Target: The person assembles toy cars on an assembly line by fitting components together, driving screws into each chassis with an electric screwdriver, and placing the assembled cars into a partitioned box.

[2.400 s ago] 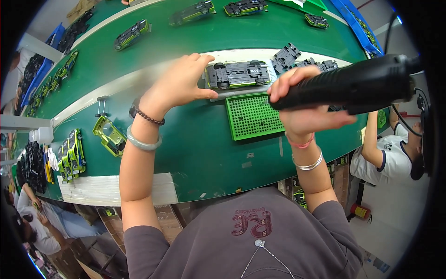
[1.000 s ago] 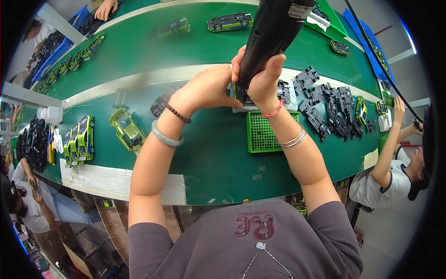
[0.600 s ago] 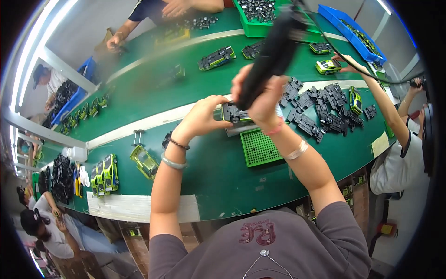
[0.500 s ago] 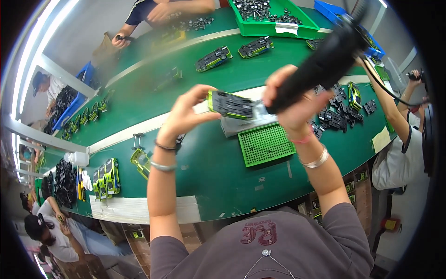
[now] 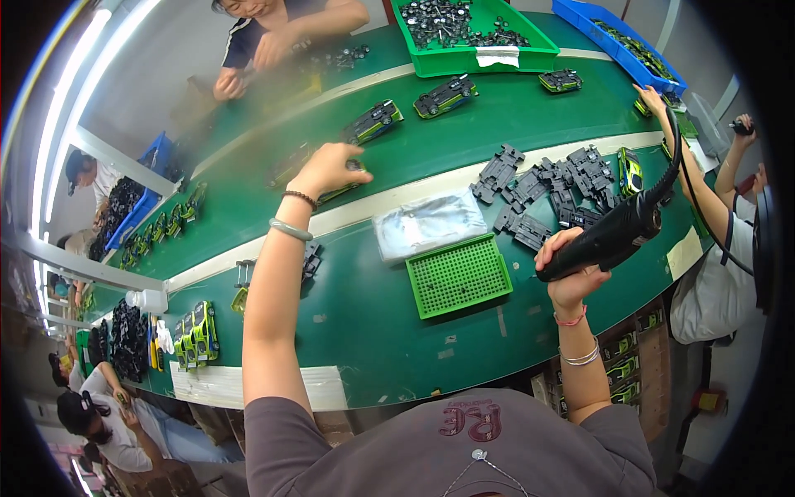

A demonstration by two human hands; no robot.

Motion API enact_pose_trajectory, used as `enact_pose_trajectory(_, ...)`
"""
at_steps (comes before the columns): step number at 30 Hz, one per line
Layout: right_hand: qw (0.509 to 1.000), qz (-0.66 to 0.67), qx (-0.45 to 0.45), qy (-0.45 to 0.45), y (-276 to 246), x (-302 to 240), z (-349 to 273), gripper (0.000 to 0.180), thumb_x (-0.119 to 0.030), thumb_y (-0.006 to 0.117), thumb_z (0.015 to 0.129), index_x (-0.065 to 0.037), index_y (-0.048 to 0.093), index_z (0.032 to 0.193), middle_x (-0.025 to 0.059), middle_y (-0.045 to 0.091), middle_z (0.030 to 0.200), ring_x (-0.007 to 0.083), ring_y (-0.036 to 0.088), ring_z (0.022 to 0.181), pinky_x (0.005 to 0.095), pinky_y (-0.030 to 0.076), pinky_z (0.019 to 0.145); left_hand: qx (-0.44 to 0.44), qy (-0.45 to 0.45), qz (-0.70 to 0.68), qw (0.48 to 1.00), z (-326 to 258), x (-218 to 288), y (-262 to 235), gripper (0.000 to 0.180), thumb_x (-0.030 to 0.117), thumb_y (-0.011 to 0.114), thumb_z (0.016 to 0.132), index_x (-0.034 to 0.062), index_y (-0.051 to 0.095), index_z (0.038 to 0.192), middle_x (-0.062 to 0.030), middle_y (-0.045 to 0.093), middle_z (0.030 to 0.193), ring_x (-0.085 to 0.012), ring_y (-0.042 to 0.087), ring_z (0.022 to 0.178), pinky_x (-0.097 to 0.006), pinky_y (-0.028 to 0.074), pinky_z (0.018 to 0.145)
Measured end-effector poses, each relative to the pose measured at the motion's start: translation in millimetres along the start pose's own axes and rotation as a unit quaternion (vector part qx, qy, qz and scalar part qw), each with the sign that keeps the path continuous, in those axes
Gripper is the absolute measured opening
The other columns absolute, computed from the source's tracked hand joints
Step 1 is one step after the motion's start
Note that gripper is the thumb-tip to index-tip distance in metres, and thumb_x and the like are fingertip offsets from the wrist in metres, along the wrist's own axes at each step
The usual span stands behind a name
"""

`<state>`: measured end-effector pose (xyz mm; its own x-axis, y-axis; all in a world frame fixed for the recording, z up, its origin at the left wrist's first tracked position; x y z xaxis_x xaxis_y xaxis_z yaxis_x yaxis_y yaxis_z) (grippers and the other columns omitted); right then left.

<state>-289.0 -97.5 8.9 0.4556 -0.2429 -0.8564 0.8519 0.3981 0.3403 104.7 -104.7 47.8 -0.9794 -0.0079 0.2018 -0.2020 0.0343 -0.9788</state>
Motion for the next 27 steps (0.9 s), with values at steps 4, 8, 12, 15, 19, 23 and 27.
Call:
enact_pose_trajectory(4, 1.000, -0.006, -0.015, 0.002, -2.1, 0.2, 0.5, 0.089, -0.089, 0.028, 0.063, -0.002, 0.043, 0.079, 0.0073, 0.047, 0.061, 0.0152, 0.048, 0.050, 0.0256, 0.042, 0.047, 0.119, 0.115, -0.083, 0.983, 34.7, 50.9, -15.7, 0.045, 0.037, 0.067, 0.076, 0.0017, 0.062, 0.104, -0.0192, 0.061, 0.102, -0.0327, 0.057, 0.098, -0.038, 0.045, 0.085)
enact_pose_trajectory(8, 0.999, -0.021, -0.033, 0.005, -1.2, -1.2, -1.1, 0.090, -0.089, 0.026, 0.063, -0.002, 0.043, 0.078, 0.0078, 0.047, 0.061, 0.0154, 0.048, 0.049, 0.0256, 0.042, 0.047, 0.092, 0.136, -0.046, 0.985, 70.8, 90.3, -5.1, 0.036, 0.034, 0.063, 0.078, 0.0065, 0.063, 0.101, -0.0177, 0.060, 0.094, -0.0324, 0.058, 0.091, -0.040, 0.047, 0.081)
enact_pose_trajectory(12, 0.999, -0.020, -0.048, -0.001, -0.1, 0.8, -3.4, 0.089, -0.089, 0.027, 0.063, -0.002, 0.043, 0.078, 0.0077, 0.047, 0.062, 0.0153, 0.048, 0.050, 0.0260, 0.043, 0.047, 0.071, 0.106, -0.004, 0.992, 95.7, 99.1, 25.5, 0.032, 0.029, 0.063, 0.078, 0.0101, 0.062, 0.103, -0.0174, 0.060, 0.097, -0.0322, 0.059, 0.091, -0.040, 0.048, 0.080)
enact_pose_trajectory(15, 0.999, -0.010, -0.042, -0.003, -2.7, 0.8, -3.1, 0.089, -0.089, 0.029, 0.063, -0.002, 0.043, 0.079, 0.0075, 0.048, 0.064, 0.0153, 0.049, 0.052, 0.0263, 0.043, 0.048, 0.077, 0.092, 0.008, 0.993, 94.6, 94.3, 38.2, 0.035, 0.024, 0.065, 0.077, 0.0115, 0.056, 0.109, -0.0177, 0.059, 0.098, -0.0331, 0.057, 0.092, -0.041, 0.049, 0.079)
enact_pose_trajectory(19, 1.000, 0.005, 0.003, -0.016, 0.0, 2.6, -4.2, 0.089, -0.088, 0.030, 0.064, -0.002, 0.045, 0.081, 0.0071, 0.048, 0.065, 0.0160, 0.049, 0.053, 0.0272, 0.043, 0.050, 0.042, 0.044, 0.116, 0.991, 34.4, 47.6, 24.8, 0.045, 0.013, 0.069, 0.071, 0.0133, 0.049, 0.111, -0.0156, 0.058, 0.092, -0.0326, 0.056, 0.094, -0.041, 0.050, 0.076)
enact_pose_trajectory(23, 0.999, -0.031, 0.000, -0.035, -5.0, 0.4, -4.6, 0.089, -0.086, 0.032, 0.065, 0.000, 0.046, 0.084, 0.0079, 0.049, 0.067, 0.0171, 0.051, 0.056, 0.0283, 0.044, 0.053, 0.023, -0.075, 0.157, 0.984, -79.6, -26.5, -28.1, 0.047, 0.009, 0.068, 0.069, 0.0132, 0.048, 0.111, -0.0152, 0.058, 0.093, -0.0329, 0.056, 0.093, -0.042, 0.047, 0.078)
enact_pose_trajectory(27, 1.000, -0.016, -0.019, -0.009, -9.6, 7.8, -5.2, 0.089, -0.086, 0.038, 0.063, -0.001, 0.046, 0.087, 0.0088, 0.049, 0.073, 0.0172, 0.048, 0.060, 0.0284, 0.043, 0.055, 0.123, -0.202, 0.045, 0.971, -217.8, -48.8, -62.9, 0.042, 0.010, 0.068, 0.072, 0.0107, 0.048, 0.109, -0.0140, 0.057, 0.092, -0.0317, 0.055, 0.092, -0.041, 0.044, 0.077)
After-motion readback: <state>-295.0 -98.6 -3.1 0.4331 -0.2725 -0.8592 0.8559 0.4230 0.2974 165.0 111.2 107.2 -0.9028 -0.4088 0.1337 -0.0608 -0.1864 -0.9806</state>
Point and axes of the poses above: each hand's wrist, its own z-axis towards the middle knuckle, its own y-axis out of the palm, x = y × z, the point moved 2 cm from there along z, towards the middle knuckle
